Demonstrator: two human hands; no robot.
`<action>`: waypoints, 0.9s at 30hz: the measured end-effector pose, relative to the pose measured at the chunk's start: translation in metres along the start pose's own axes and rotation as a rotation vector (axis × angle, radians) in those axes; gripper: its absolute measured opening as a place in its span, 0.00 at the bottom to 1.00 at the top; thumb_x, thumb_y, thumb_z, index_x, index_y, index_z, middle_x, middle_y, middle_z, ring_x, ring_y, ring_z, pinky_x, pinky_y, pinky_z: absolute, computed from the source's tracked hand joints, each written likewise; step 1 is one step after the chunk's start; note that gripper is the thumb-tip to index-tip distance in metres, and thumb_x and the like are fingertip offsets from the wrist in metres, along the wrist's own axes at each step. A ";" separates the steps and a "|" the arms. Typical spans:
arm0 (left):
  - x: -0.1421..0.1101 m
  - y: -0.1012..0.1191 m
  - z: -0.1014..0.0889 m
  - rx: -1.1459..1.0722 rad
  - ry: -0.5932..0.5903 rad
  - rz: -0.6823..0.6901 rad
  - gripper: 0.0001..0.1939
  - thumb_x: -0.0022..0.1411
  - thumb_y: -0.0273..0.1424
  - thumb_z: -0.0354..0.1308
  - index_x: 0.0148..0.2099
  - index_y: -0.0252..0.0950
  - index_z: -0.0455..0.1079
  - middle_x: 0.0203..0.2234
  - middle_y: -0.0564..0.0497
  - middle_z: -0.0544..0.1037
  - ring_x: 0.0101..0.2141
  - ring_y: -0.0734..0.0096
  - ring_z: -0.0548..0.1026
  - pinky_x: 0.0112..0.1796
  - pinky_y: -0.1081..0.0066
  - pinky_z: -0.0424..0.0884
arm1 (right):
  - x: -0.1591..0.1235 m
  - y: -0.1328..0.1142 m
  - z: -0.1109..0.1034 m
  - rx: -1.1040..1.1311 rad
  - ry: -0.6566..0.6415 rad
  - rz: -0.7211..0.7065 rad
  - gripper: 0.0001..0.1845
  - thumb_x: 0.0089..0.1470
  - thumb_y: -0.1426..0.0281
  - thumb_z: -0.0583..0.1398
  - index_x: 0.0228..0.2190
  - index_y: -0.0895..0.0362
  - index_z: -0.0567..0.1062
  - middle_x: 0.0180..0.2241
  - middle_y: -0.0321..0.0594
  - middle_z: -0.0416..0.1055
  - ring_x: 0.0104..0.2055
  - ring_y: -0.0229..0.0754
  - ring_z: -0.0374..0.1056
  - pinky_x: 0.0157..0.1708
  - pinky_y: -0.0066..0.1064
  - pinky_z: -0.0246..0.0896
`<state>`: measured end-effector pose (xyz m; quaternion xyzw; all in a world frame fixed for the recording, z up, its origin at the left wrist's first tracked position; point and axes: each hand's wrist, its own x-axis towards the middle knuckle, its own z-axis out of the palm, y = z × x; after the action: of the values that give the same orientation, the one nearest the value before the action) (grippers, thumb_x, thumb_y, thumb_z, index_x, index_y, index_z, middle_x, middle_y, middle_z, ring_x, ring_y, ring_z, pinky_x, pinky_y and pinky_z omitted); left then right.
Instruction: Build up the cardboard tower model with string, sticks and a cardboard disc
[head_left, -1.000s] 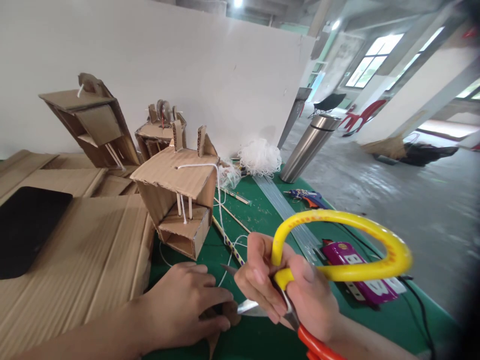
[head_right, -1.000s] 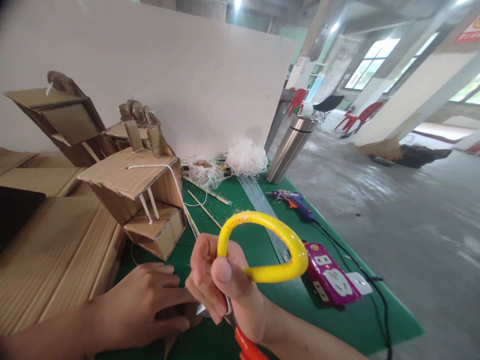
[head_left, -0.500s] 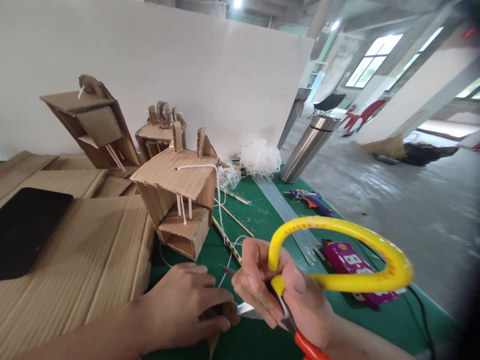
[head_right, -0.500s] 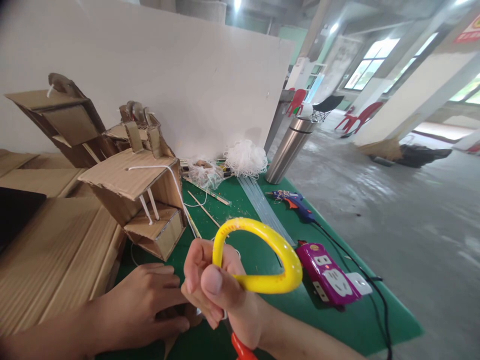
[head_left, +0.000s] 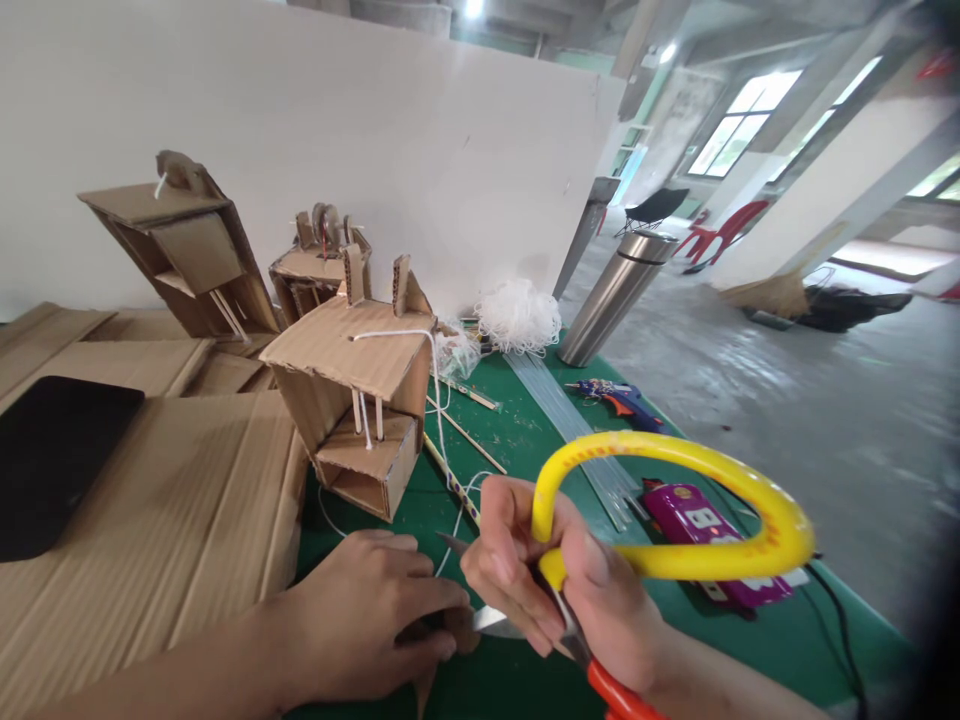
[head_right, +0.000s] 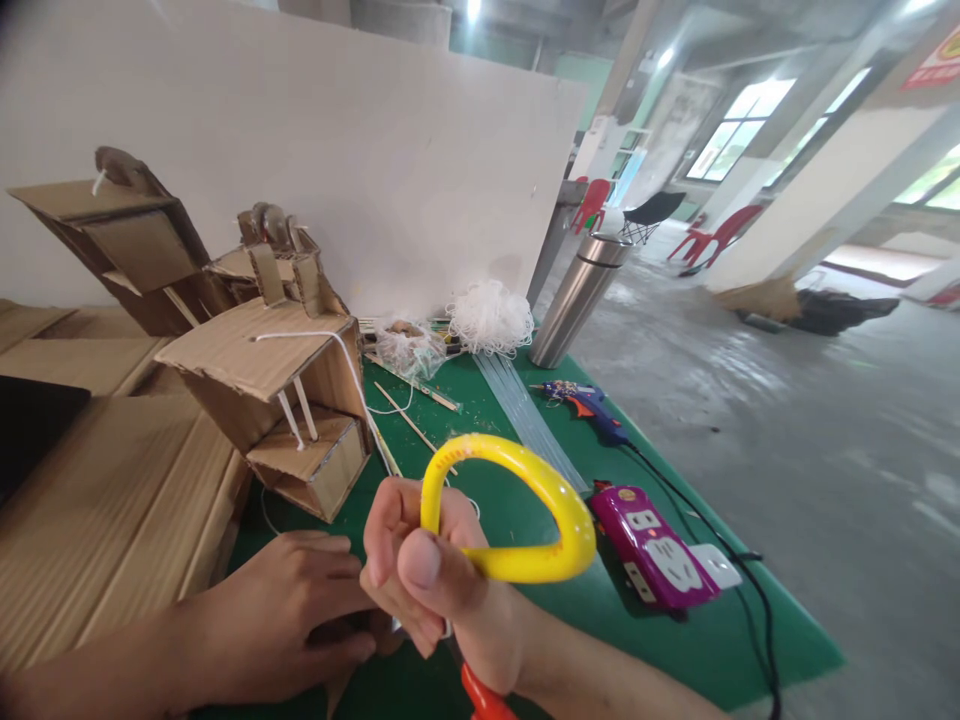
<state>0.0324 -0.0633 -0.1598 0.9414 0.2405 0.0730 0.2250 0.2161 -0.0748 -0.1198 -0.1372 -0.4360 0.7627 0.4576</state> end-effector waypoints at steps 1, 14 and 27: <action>0.000 0.000 0.001 0.012 -0.003 -0.003 0.04 0.65 0.33 0.59 0.43 0.46 0.72 0.32 0.58 0.80 0.33 0.67 0.78 0.36 0.68 0.70 | 0.000 0.000 0.000 -0.005 -0.002 0.000 0.26 0.50 0.47 0.66 0.25 0.57 0.68 0.10 0.21 0.51 0.10 0.28 0.41 0.11 0.19 0.39; 0.001 0.003 -0.001 -0.011 -0.012 -0.007 0.06 0.62 0.31 0.61 0.42 0.43 0.71 0.35 0.57 0.80 0.35 0.67 0.78 0.39 0.68 0.72 | -0.003 0.006 -0.003 -0.002 -0.007 0.006 0.26 0.49 0.47 0.66 0.26 0.56 0.69 0.10 0.20 0.52 0.10 0.28 0.42 0.10 0.21 0.37; 0.001 -0.001 0.001 -0.009 0.016 0.038 0.07 0.66 0.34 0.58 0.47 0.46 0.73 0.32 0.55 0.80 0.34 0.67 0.77 0.40 0.69 0.72 | -0.001 0.004 -0.001 -0.059 0.012 0.003 0.24 0.53 0.48 0.63 0.27 0.56 0.68 0.10 0.21 0.51 0.10 0.29 0.42 0.11 0.21 0.36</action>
<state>0.0333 -0.0631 -0.1614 0.9441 0.2241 0.0859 0.2261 0.2157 -0.0759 -0.1238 -0.1558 -0.4555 0.7494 0.4547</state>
